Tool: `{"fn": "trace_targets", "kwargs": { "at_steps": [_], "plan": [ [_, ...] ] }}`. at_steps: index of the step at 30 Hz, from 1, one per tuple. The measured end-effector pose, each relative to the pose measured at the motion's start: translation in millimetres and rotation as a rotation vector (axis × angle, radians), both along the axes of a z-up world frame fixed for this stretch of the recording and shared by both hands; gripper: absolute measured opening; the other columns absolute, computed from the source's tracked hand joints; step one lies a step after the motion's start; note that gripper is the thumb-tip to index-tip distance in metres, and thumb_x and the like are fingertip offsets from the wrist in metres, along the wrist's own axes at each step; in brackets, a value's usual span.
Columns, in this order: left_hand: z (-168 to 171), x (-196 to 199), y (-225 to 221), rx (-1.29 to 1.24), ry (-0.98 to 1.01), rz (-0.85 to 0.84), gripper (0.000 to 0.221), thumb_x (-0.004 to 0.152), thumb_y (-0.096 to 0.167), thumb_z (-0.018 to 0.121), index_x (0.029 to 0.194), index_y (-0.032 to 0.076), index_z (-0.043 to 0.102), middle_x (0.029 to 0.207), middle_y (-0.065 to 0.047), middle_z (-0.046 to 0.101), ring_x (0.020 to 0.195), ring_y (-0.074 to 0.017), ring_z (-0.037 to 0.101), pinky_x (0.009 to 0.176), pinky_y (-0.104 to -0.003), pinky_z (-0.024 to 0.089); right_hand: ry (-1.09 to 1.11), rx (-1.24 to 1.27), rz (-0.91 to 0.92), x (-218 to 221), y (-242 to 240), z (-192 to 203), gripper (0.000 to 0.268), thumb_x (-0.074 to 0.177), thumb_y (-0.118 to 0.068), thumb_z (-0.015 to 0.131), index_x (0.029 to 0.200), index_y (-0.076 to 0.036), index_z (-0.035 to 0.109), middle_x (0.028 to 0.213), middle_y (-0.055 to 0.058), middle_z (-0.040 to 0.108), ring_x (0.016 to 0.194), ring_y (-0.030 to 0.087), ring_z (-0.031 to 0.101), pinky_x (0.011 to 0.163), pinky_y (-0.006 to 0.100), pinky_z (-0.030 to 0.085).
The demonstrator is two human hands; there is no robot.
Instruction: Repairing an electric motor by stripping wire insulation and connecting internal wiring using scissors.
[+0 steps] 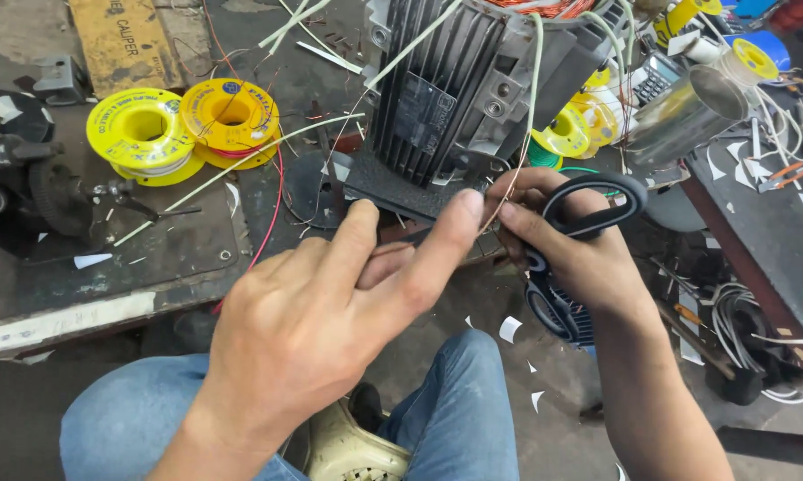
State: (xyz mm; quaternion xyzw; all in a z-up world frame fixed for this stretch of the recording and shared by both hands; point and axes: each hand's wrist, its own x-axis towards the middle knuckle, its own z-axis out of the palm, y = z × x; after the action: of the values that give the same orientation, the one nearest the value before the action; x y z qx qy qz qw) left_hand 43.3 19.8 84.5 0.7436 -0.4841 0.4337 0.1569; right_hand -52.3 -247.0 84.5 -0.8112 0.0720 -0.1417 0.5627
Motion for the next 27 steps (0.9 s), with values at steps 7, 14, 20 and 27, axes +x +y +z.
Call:
{"fn": "trace_targets", "kwargs": {
  "at_steps": [7, 14, 20, 27],
  "plan": [
    [9.0, -7.2, -13.9, 0.127, -0.067, 0.137, 0.021, 0.115, 0.017, 0.053, 0.121, 0.009, 0.071, 0.118, -0.011, 0.068, 0.101, -0.0287, 0.068, 0.097, -0.037, 0.06, -0.03, -0.122, -0.015, 2.7, -0.7, -10.2, 0.018, 0.109, -0.013, 0.061, 0.124, -0.004, 0.064, 0.101, 0.011, 0.076, 0.066, 0.011, 0.058, 0.057, 0.022, 0.051],
    [-9.1, -11.1, -22.7, 0.298, -0.04, -0.163, 0.037, 0.102, 0.021, 0.053, 0.134, 0.009, 0.067, 0.084, -0.005, 0.065, 0.068, -0.0204, 0.063, 0.064, -0.035, 0.047, 0.079, -0.217, -0.215, 0.0, 3.9, 2.8, 0.017, 0.105, -0.015, 0.067, 0.121, -0.01, 0.071, 0.092, 0.001, 0.062, 0.069, 0.006, 0.059, 0.051, 0.026, 0.069],
    [-12.0, -5.5, -16.3, 0.166, 0.178, -0.037, 0.025, 0.105, 0.013, 0.056, 0.13, 0.014, 0.057, 0.083, -0.002, 0.054, 0.057, -0.021, 0.061, 0.05, -0.04, 0.051, 0.087, -0.171, -0.222, -3.3, 0.9, -1.6, 0.019, 0.104, -0.018, 0.066, 0.119, -0.008, 0.072, 0.098, 0.004, 0.074, 0.074, 0.008, 0.066, 0.053, 0.03, 0.072],
    [-51.5, -5.3, -26.5, 0.019, 0.445, 0.119, 0.027, 0.094, 0.006, 0.059, 0.121, 0.006, 0.063, 0.105, -0.008, 0.055, 0.099, -0.0285, 0.058, 0.074, -0.039, 0.059, 0.079, 0.074, -0.061, -6.1, 0.0, 2.2, 0.019, 0.105, -0.011, 0.06, 0.121, -0.002, 0.065, 0.092, 0.013, 0.067, 0.061, 0.012, 0.047, 0.061, 0.044, 0.076]
  ]
}}
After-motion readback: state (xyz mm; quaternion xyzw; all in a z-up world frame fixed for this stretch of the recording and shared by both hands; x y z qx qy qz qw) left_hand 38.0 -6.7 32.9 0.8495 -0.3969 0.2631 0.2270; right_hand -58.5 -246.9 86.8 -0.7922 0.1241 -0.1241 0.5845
